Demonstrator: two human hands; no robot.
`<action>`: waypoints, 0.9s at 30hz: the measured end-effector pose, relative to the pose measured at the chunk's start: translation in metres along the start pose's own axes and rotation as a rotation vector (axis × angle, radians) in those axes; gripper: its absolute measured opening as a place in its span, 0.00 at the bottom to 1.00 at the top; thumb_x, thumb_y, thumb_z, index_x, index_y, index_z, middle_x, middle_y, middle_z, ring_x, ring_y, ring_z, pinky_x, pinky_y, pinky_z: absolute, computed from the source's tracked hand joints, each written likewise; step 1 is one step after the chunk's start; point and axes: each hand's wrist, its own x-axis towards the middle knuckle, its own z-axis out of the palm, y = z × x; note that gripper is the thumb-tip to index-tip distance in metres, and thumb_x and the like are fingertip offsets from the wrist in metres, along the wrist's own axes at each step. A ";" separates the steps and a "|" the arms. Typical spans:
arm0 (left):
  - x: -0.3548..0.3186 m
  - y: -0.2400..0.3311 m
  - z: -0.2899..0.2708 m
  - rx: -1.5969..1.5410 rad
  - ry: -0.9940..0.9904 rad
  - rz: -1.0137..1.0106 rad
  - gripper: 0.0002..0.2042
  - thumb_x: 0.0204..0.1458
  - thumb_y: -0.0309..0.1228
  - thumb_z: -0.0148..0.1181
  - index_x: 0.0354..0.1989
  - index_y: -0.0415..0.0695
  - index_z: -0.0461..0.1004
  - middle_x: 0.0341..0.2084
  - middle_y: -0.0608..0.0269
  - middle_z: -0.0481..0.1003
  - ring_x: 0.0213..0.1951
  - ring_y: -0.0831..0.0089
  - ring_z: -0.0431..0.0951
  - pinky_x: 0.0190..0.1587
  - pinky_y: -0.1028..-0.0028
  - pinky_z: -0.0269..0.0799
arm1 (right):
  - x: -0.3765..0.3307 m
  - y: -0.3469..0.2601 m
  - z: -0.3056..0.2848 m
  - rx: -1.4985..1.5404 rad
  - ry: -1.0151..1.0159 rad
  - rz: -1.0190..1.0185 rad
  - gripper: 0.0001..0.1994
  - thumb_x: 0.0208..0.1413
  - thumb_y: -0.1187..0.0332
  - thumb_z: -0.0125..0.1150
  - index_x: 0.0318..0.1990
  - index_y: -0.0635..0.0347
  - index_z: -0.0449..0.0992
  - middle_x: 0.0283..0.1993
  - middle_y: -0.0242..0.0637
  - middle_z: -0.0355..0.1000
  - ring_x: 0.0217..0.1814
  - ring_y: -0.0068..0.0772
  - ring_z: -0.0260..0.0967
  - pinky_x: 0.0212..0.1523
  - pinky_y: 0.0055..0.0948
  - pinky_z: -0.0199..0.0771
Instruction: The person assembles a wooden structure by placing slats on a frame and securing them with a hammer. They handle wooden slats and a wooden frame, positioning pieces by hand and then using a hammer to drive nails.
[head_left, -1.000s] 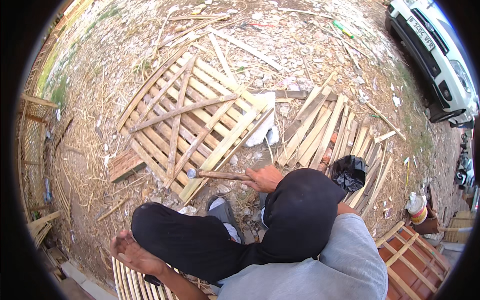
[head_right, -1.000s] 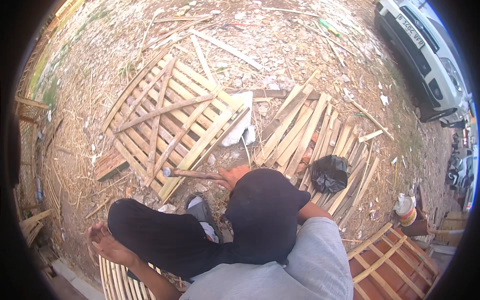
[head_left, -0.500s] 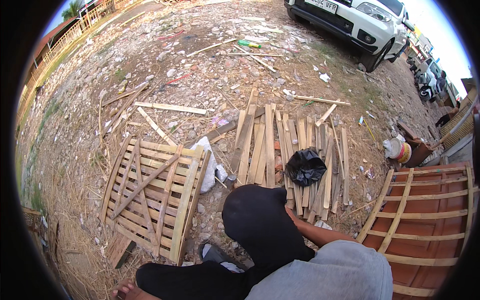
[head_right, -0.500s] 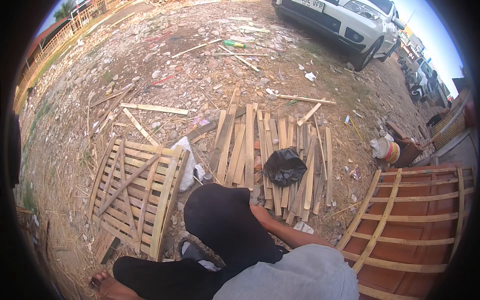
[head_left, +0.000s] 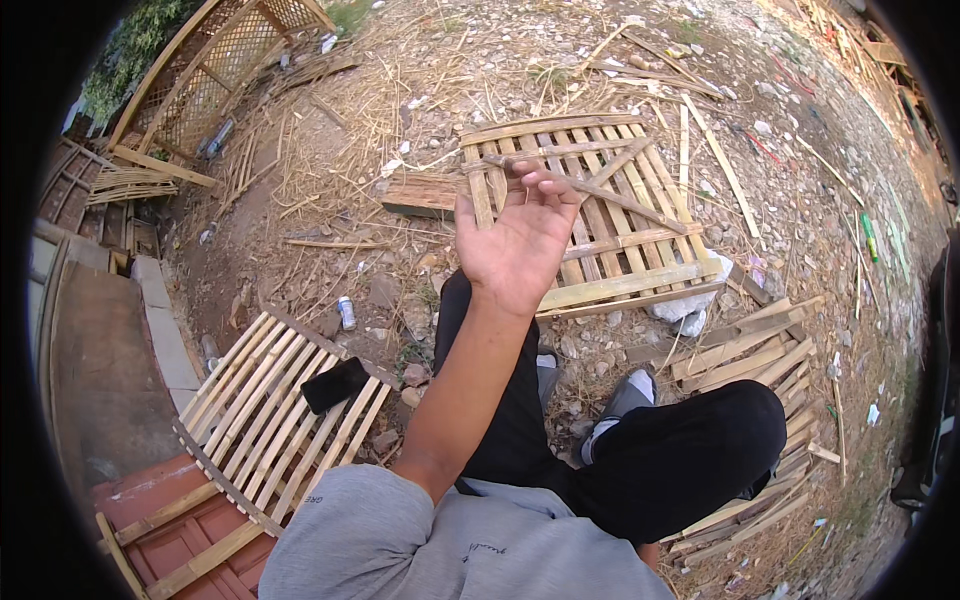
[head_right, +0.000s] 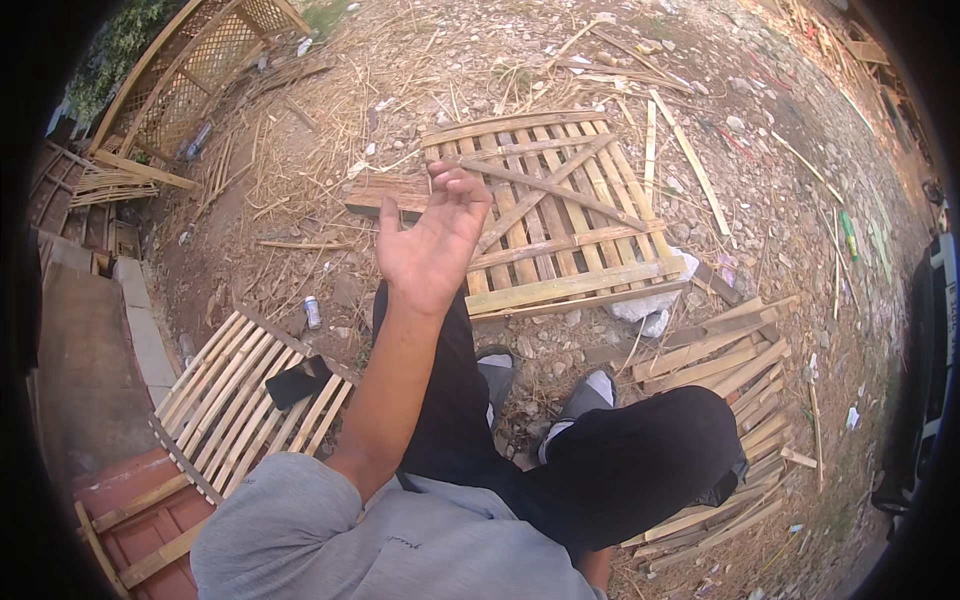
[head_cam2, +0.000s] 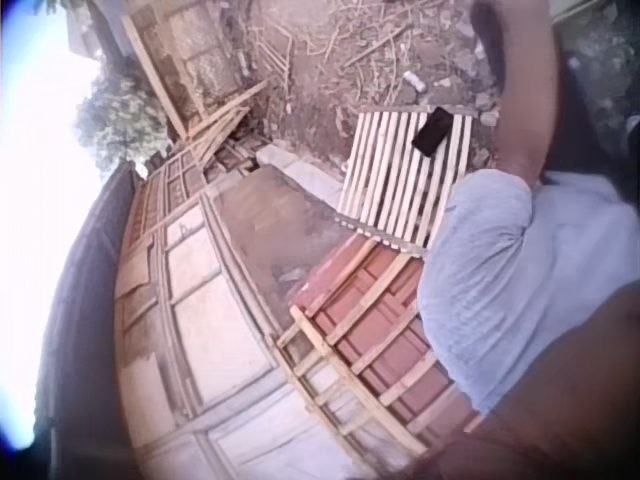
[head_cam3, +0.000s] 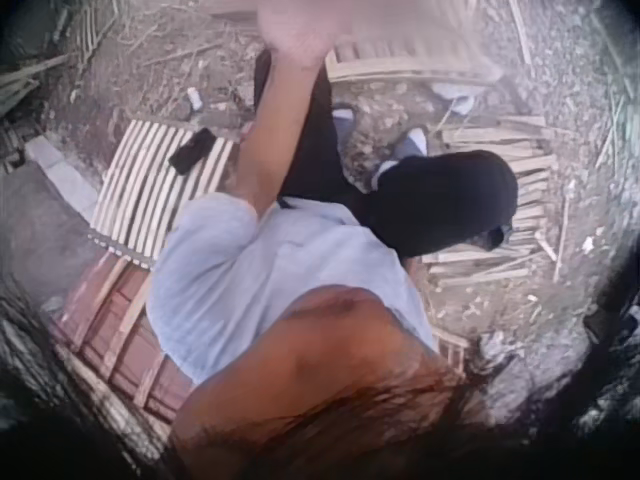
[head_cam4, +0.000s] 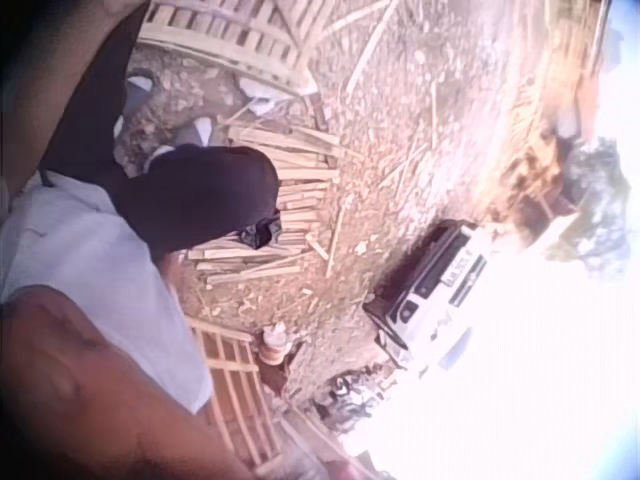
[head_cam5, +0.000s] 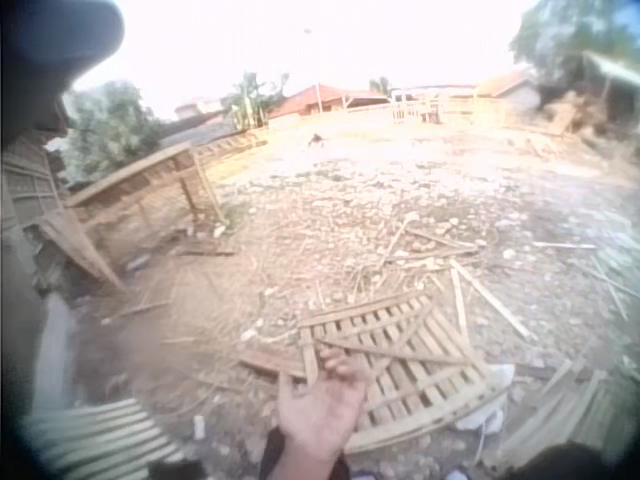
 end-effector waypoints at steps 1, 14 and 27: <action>-0.004 0.003 0.000 -0.056 0.005 0.025 0.33 0.58 0.62 0.33 0.41 0.37 0.65 0.36 0.56 0.66 0.37 0.66 0.66 0.45 0.63 0.63 | -0.002 0.004 -0.005 -0.013 0.009 0.008 0.15 0.57 0.60 0.52 0.44 0.63 0.68 0.36 0.54 0.70 0.41 0.53 0.70 0.39 0.41 0.68; 0.005 0.023 -0.012 0.086 -0.007 -0.010 0.23 0.58 0.54 0.44 0.37 0.43 0.67 0.32 0.64 0.67 0.34 0.71 0.66 0.41 0.67 0.63 | 0.020 -0.010 -0.011 -0.006 0.013 -0.076 0.14 0.59 0.62 0.50 0.46 0.63 0.68 0.40 0.49 0.69 0.43 0.48 0.69 0.43 0.38 0.68; -0.021 -0.023 -0.062 1.881 -0.117 -0.010 0.10 0.56 0.34 0.54 0.44 0.43 0.70 0.29 0.70 0.70 0.32 0.78 0.69 0.40 0.77 0.65 | 0.040 -0.028 -0.016 0.053 0.003 -0.141 0.13 0.62 0.64 0.48 0.48 0.63 0.68 0.44 0.45 0.68 0.46 0.42 0.68 0.47 0.36 0.69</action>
